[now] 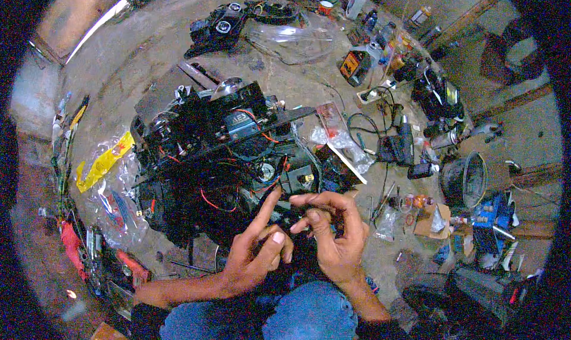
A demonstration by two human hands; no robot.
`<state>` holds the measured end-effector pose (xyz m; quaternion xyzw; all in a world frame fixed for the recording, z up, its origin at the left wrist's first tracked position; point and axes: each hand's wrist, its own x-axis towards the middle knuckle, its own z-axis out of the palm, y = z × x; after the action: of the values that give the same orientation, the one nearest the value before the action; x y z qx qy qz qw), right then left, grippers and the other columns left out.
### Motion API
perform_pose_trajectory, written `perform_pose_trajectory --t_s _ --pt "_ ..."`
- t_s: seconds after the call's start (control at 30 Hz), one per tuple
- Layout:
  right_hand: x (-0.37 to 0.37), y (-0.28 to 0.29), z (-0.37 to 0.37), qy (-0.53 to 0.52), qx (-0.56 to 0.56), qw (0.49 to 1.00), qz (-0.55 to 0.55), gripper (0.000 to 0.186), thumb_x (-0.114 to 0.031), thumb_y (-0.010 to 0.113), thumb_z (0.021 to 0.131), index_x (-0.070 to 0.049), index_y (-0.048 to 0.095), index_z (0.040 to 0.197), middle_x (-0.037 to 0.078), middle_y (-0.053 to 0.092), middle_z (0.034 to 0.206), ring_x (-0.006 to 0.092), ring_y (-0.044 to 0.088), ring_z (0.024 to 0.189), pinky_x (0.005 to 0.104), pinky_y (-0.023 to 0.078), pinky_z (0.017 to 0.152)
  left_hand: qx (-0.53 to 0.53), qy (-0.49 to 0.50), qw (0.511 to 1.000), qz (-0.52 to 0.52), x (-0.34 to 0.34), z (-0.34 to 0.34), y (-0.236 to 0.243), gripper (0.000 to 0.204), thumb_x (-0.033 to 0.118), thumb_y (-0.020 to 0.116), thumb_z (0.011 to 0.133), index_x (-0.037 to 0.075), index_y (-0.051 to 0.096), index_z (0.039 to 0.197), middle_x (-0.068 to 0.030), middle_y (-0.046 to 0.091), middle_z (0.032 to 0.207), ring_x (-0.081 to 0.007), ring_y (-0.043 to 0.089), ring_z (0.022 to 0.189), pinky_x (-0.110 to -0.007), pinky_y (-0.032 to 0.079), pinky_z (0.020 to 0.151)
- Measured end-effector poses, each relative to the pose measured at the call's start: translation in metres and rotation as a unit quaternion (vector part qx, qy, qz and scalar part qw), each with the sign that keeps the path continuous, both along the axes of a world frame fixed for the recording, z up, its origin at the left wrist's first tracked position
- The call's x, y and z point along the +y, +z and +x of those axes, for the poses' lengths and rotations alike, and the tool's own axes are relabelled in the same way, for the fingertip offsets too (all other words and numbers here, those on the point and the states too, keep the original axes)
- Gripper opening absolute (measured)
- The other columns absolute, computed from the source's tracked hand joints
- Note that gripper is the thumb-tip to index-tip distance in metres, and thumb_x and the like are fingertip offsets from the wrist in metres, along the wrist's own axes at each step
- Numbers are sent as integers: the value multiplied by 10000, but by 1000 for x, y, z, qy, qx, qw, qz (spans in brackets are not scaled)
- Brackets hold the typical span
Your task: Repairing and modifying wiring connections for a motorcycle headlight assembly using tools and heat shrink.
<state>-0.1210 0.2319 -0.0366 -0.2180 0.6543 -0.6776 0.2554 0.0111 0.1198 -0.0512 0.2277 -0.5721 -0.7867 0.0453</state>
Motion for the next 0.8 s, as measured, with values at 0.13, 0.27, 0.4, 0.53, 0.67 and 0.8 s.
perform_pose_trajectory --t_s 0.13,0.27,0.4,0.53,0.67,0.8 --pt "1 -11 -8 -13 226 973 43 126 -62 703 1008 10 667 1104 136 671 1064 166 668 824 300 611 734 14 9 1000 10 0 -3 0 710 123 509 1094 59 153 1706 -10 636 800 -63 532 722 -240 465 684" --pt "3 -8 -12 -14 306 948 83 132 -33 732 975 22 707 1093 127 681 1063 140 651 802 285 595 708 -10 -7 1000 7 -4 -3 3 710 128 508 1100 70 147 1708 -23 646 820 -70 549 747 -242 472 702" --pt "4 -13 -3 -42 149 988 27 132 9 754 935 17 739 1066 144 719 1083 164 705 891 312 592 707 11 -12 1000 25 -1 -2 1 726 137 518 1101 79 129 1711 -30 647 824 -78 555 755 -249 476 702" --pt "-4 -10 -5 -31 128 991 30 154 30 792 889 6 750 1035 162 745 1099 208 735 950 333 597 759 -8 -28 999 20 -2 -4 0 770 135 538 1093 110 90 1719 -68 695 913 -103 616 831 -284 522 773" --pt "-7 -12 -11 -21 314 948 54 193 35 837 836 -8 763 1009 143 771 1058 246 749 954 343 595 838 -10 -44 999 6 0 -4 1 816 135 553 1082 150 49 1725 -135 738 1054 -147 686 947 -326 550 868" --pt "-8 -17 -14 -41 303 951 45 199 32 844 827 -17 771 1006 131 785 1019 256 752 960 349 592 855 -11 -53 999 10 -3 -7 0 838 148 559 1078 165 27 1725 -158 739 1087 -172 701 969 -341 553 872"
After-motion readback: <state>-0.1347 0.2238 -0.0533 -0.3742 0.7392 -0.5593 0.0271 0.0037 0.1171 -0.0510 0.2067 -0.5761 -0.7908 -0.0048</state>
